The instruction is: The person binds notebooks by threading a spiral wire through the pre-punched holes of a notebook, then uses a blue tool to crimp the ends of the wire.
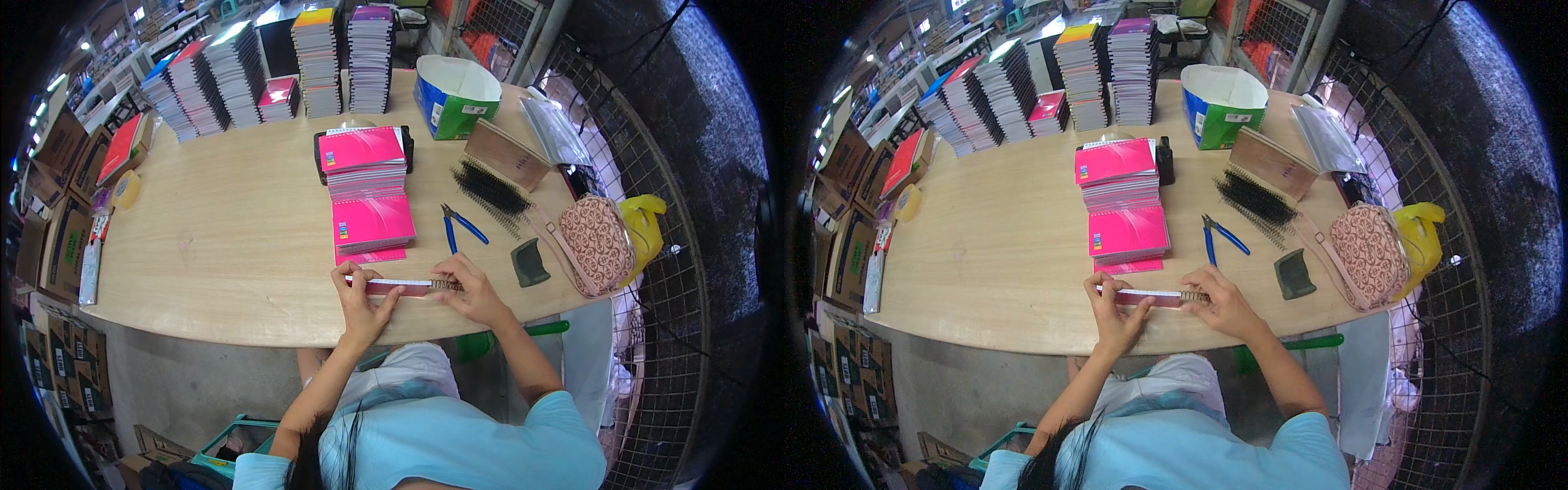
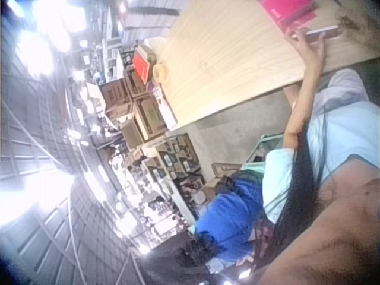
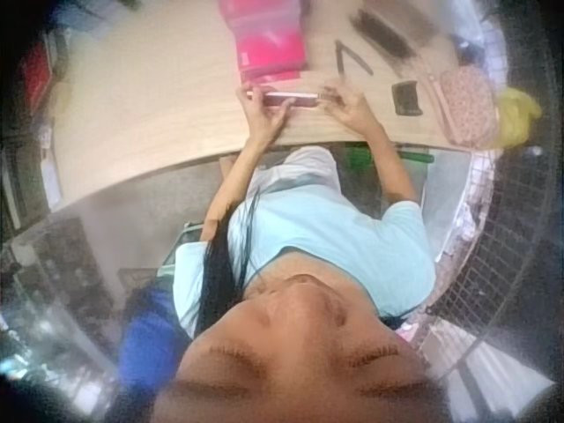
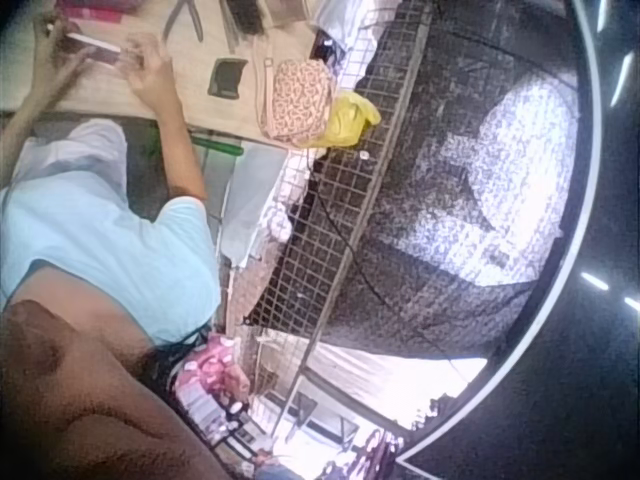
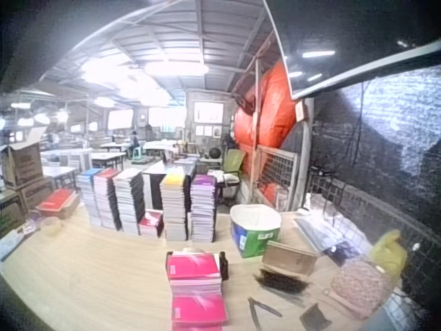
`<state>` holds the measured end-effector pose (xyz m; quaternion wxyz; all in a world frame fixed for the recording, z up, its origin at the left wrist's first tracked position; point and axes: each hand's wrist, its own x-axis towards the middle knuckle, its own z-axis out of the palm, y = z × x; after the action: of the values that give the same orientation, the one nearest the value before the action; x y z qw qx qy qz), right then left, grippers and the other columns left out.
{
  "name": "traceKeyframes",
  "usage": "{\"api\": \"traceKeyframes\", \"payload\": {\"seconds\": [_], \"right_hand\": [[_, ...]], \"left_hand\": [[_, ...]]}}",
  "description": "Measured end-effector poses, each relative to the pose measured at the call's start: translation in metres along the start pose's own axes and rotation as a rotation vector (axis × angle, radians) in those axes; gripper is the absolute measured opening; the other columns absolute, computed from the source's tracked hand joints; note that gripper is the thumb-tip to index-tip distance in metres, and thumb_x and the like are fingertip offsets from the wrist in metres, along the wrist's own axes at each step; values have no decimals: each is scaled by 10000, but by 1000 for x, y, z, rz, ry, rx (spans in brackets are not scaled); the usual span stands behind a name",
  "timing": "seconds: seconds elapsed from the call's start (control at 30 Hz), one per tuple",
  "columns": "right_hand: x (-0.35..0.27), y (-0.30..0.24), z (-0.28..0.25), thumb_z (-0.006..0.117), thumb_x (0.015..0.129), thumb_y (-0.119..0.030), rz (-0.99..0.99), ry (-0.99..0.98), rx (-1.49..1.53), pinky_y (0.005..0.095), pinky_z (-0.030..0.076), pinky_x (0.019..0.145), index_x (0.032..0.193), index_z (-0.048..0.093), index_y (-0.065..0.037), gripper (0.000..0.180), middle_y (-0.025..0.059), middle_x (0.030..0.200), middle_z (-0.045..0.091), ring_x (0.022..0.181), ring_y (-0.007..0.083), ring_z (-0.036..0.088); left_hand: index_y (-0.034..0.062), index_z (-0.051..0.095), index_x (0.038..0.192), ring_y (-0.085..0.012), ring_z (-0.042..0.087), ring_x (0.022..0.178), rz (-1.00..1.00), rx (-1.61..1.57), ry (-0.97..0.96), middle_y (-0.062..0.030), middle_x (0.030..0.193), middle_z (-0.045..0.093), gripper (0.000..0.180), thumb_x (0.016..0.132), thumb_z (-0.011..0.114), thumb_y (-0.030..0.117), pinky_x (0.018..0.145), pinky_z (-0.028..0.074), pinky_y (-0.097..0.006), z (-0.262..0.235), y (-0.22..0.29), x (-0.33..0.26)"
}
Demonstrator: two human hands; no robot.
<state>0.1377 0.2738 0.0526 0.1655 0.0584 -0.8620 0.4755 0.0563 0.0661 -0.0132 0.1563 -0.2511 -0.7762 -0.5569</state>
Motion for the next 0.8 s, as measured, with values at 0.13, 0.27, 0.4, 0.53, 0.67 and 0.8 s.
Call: {"api": "traceKeyframes", "payload": {"seconds": [0.13, 0.27, 0.4, 0.53, 0.67, 0.8], "right_hand": [[-3, 7, -2, 705, 894, -117, -4, -115, -103, 373, 535, 720, 1056, 667, -27, 189, 115, 948, 663, 873, 300, 677], [1, -5, 1, 715, 866, -123, 0, -119, -273, 419, 531, 721, 1038, 648, -41, 202, 108, 978, 642, 906, 335, 655], [2, -17, 12, 709, 850, -112, 66, -43, -277, 433, 525, 758, 999, 641, -59, 171, 93, 1027, 645, 939, 349, 633], [-3, 1, 5, 711, 855, -145, -154, -81, -463, 418, 525, 781, 983, 660, -66, 159, 84, 1155, 614, 983, 325, 627], [2, -7, 18, 704, 861, -214, -109, -12, -417, 474, 481, 893, 940, 716, -74, 160, 102, 1178, 630, 1026, 347, 610], [-4, 6, -27, 677, 895, -383, 186, 203, -560, 581, 379, 1037, 1031, 720, -42, 370, 190, 1233, 597, 1221, 414, 504]], "left_hand": [[38, 565, 966, -309, 443, 1075, -3, -2, -6, -157, 1119, 404, 457, 699, 897, 202, 890, 436, -409, 0, 2, 1], [24, 585, 979, -338, 447, 1075, -1, -15, -6, -187, 1137, 414, 459, 708, 902, 214, 910, 429, -437, 0, 0, -1], [31, 589, 965, -338, 450, 1063, -1, -20, 3, -185, 1135, 414, 442, 708, 902, 210, 899, 435, -440, -1, -2, -2], [35, 593, 951, -332, 453, 1060, 4, -53, -13, -179, 1133, 416, 434, 704, 906, 207, 884, 443, -432, 2, 6, 1], [37, 589, 941, -325, 455, 1059, 28, -26, -25, -171, 1140, 411, 439, 697, 912, 207, 882, 445, -426, 0, -2, -1], [46, 571, 932, -309, 444, 1086, -24, -38, -69, -165, 1159, 397, 444, 698, 915, 201, 807, 479, -388, -7, 2, 0]]}}
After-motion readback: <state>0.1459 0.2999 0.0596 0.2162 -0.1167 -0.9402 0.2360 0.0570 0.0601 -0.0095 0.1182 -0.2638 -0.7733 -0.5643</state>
